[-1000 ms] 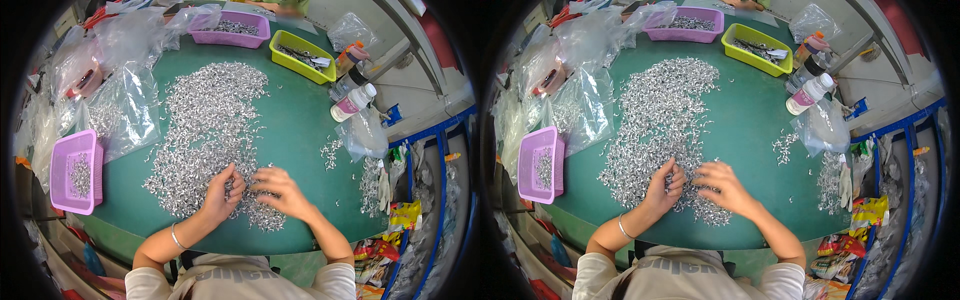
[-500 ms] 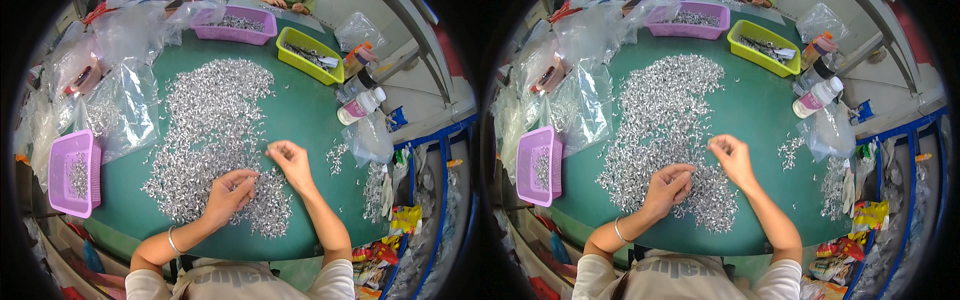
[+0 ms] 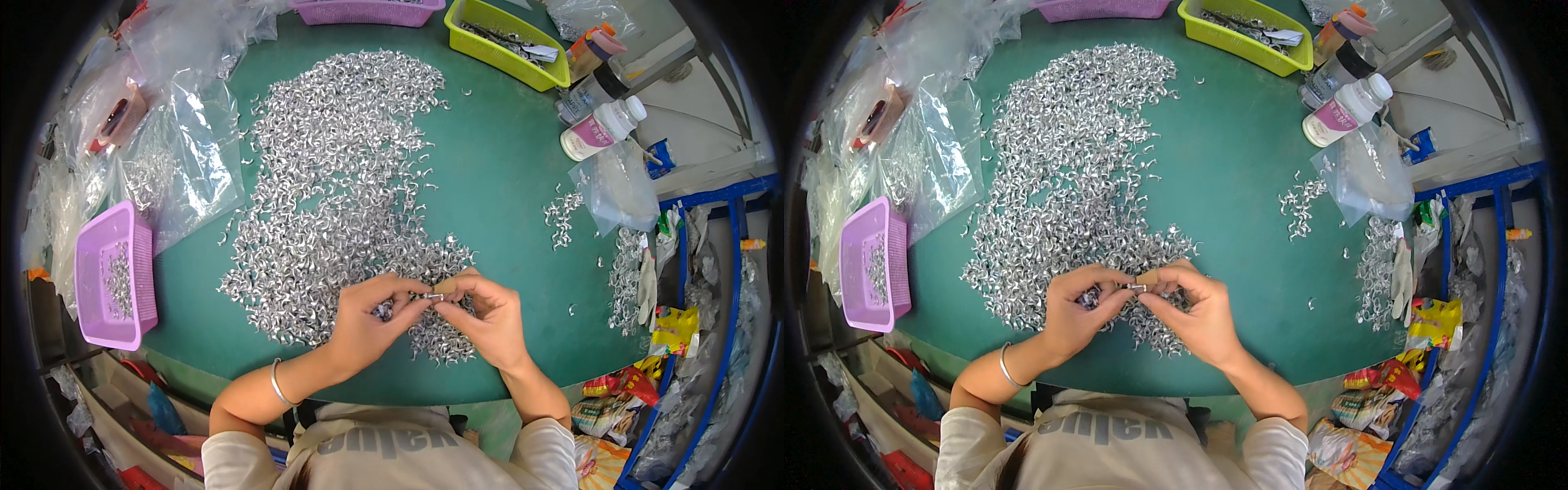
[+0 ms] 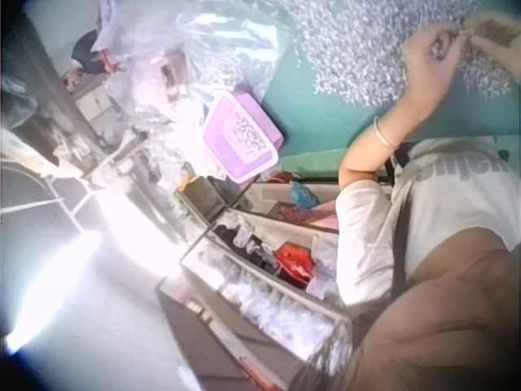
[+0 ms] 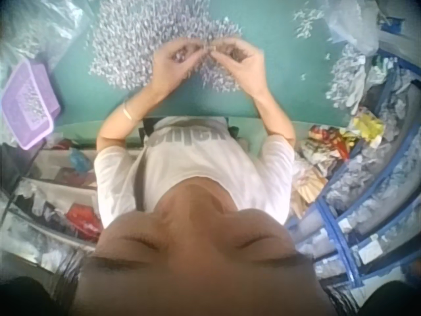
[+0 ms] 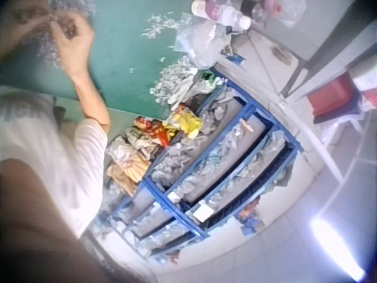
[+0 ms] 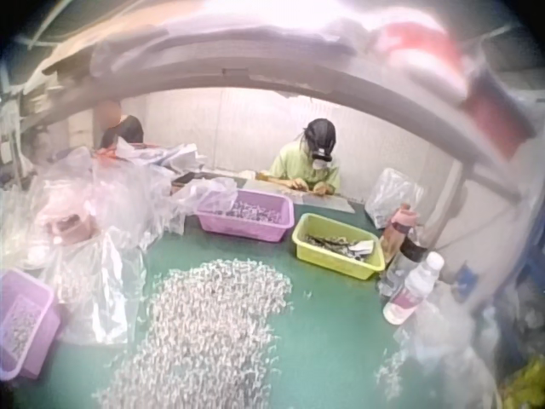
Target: The person picks through a pile of small metallic components on a workbench, selecting individual items and placing them into a small pink plastic basket.
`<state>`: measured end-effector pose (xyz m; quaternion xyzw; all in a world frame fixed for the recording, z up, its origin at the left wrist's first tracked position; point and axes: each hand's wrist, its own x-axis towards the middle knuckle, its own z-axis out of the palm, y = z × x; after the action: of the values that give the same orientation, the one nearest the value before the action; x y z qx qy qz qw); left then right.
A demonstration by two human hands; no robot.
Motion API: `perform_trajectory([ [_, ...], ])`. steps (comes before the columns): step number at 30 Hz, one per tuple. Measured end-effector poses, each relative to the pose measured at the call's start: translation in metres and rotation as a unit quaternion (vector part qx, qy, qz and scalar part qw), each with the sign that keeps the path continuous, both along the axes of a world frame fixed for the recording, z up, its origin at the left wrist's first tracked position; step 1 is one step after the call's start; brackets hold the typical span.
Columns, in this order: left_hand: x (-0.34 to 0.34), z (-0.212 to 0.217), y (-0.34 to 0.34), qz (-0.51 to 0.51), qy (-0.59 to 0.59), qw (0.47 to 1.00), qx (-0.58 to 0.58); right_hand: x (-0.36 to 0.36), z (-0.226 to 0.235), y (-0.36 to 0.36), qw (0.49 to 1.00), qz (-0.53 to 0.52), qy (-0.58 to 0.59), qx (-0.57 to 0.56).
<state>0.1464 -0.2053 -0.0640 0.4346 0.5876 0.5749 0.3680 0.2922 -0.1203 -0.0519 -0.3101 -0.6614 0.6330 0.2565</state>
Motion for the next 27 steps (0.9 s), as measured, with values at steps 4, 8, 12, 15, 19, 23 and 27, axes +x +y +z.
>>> perform_trajectory([
  [4,0.0,-0.003,0.001,-0.012,-0.103,0.994,-0.033,0.001,-0.006,0.0,0.997,-0.006,0.051,-0.064],
  [8,-0.003,0.0,-0.001,-0.037,-0.089,0.995,-0.042,0.002,-0.011,-0.004,0.995,-0.01,0.072,-0.063],
  [12,-0.003,-0.003,-0.001,-0.05,-0.136,0.987,-0.068,0.005,-0.016,-0.005,0.997,-0.013,0.074,-0.015],
  [15,-0.003,-0.001,-0.001,-0.049,-0.16,0.983,-0.079,0.003,-0.014,-0.004,0.997,-0.011,0.075,0.01],
  [19,-0.003,0.0,-0.001,-0.051,-0.182,0.979,-0.075,0.001,-0.011,-0.004,0.996,-0.014,0.078,0.033],
  [23,-0.004,-0.001,-0.001,-0.056,-0.183,0.978,-0.082,0.0,-0.009,-0.005,0.994,-0.026,0.073,0.073],
  [27,-0.002,0.001,-0.001,-0.049,-0.2,0.974,-0.099,0.002,-0.009,-0.003,0.99,-0.024,0.044,0.133],
])
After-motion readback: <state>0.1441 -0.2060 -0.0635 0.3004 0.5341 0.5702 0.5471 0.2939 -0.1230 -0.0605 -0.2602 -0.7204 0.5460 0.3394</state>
